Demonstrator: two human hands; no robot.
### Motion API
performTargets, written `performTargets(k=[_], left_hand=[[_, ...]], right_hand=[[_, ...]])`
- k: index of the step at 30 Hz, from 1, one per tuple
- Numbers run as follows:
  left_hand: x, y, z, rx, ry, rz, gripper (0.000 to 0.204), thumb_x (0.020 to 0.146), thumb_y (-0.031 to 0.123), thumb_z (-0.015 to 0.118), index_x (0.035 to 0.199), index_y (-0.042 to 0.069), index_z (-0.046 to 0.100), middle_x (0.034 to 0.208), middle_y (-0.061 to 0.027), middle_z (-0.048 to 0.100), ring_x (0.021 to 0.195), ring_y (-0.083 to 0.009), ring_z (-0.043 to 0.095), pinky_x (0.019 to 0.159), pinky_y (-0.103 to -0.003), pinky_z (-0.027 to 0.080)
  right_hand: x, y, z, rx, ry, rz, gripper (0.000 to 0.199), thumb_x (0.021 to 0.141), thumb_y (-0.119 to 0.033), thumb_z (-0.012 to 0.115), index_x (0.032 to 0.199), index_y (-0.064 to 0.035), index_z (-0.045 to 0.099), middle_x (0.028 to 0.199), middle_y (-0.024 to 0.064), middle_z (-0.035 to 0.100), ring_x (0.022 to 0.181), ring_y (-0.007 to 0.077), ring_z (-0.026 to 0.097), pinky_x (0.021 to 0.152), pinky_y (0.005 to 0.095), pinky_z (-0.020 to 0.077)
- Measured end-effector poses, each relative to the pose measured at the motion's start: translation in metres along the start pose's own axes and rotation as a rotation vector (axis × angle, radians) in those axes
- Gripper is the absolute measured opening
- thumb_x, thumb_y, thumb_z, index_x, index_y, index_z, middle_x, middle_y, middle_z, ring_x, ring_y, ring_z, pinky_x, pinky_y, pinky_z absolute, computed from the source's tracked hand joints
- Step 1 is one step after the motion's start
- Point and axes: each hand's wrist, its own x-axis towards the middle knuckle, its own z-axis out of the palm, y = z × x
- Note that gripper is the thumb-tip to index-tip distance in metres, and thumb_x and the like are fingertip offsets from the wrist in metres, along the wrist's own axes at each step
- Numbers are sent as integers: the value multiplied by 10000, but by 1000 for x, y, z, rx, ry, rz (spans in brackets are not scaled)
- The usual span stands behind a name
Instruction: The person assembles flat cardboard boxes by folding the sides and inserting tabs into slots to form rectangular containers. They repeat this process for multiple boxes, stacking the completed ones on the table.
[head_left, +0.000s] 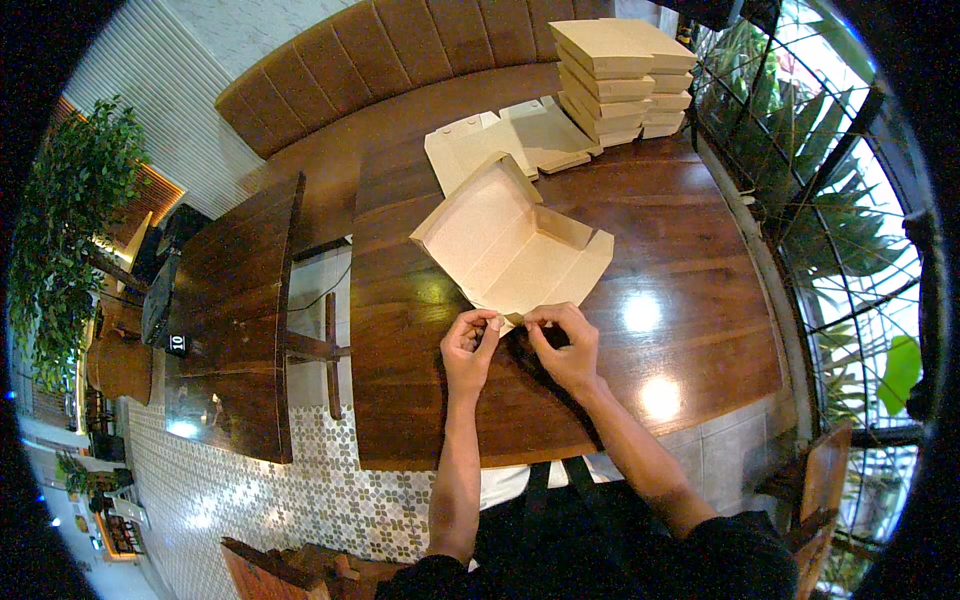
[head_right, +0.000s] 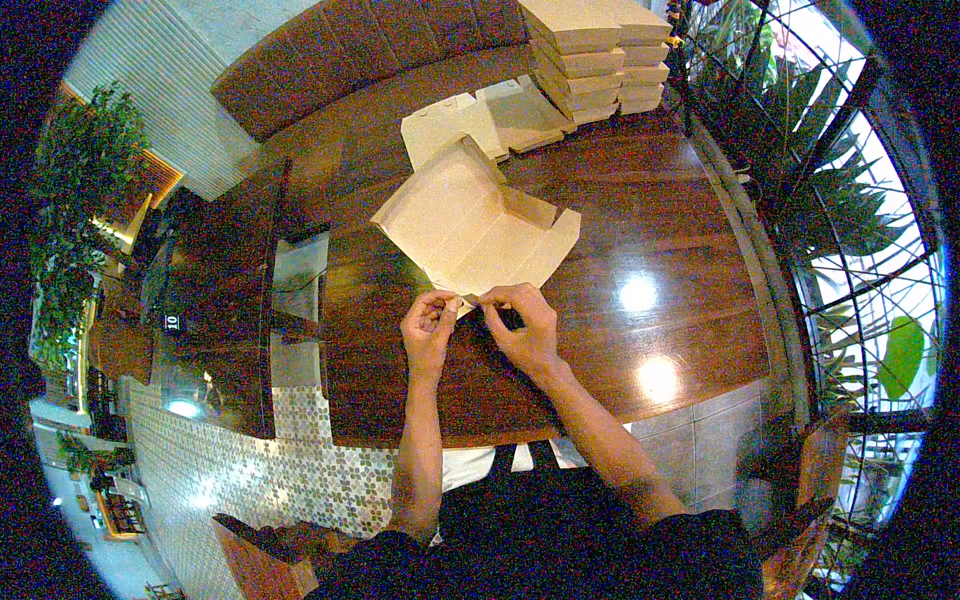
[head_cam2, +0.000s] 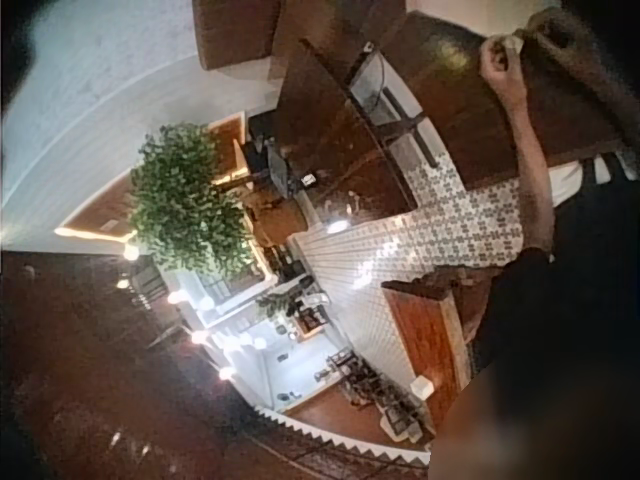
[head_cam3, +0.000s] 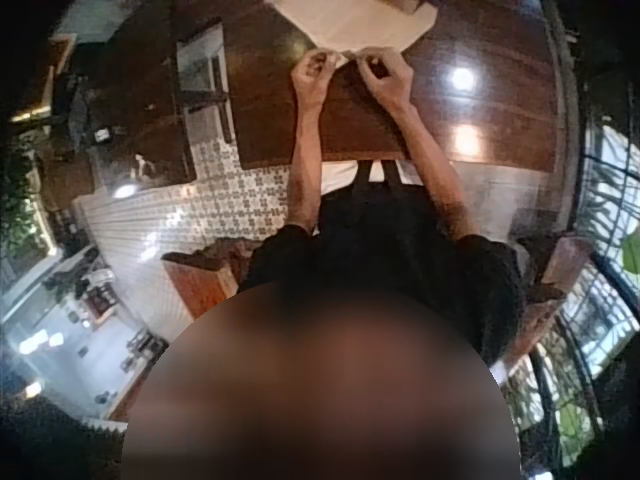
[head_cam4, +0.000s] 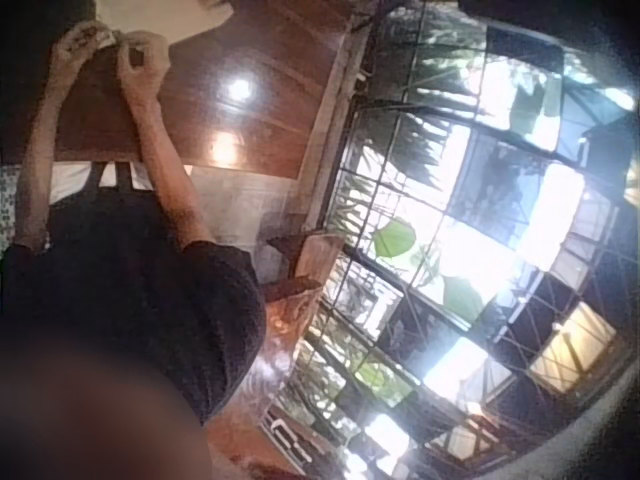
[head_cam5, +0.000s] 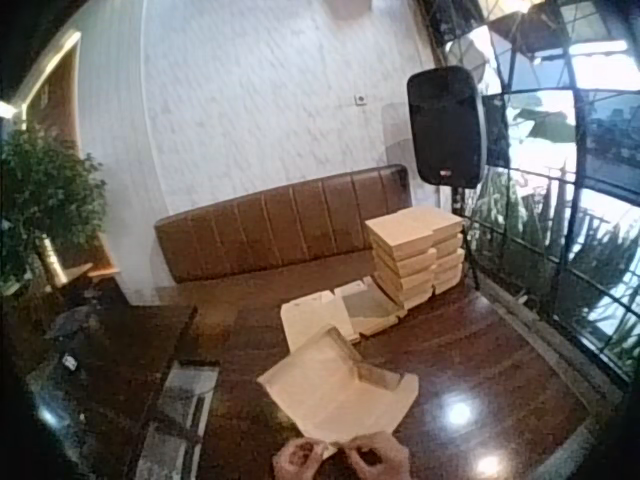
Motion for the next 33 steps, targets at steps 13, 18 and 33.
performTargets(k=[13,18,33], left_hand=[[-9,1,11,7,-45,22,139,964,54,760,1086,1,721,911,20,665,791,-32,554,708,-197,451],[-9,-2,11,12,-31,16,150,964,53,761,1096,-1,715,886,23,649,783,-32,551,688,-197,438],[5,-6,-9,-406,244,-194,236,999,92,722,1206,30,629,1023,-59,697,834,-112,634,710,-270,519]], right_hand=[[-2,6,0,-136,45,-31,174,825,25,804,961,-61,739,943,72,754,813,205,699,743,324,559],[-2,4,0,-116,-4,-105,186,798,-10,826,938,-99,741,926,59,753,845,244,705,787,362,540],[14,6,-17,-220,-191,-114,410,769,-251,915,1134,-165,747,1285,73,670,1282,309,562,1120,477,360]])
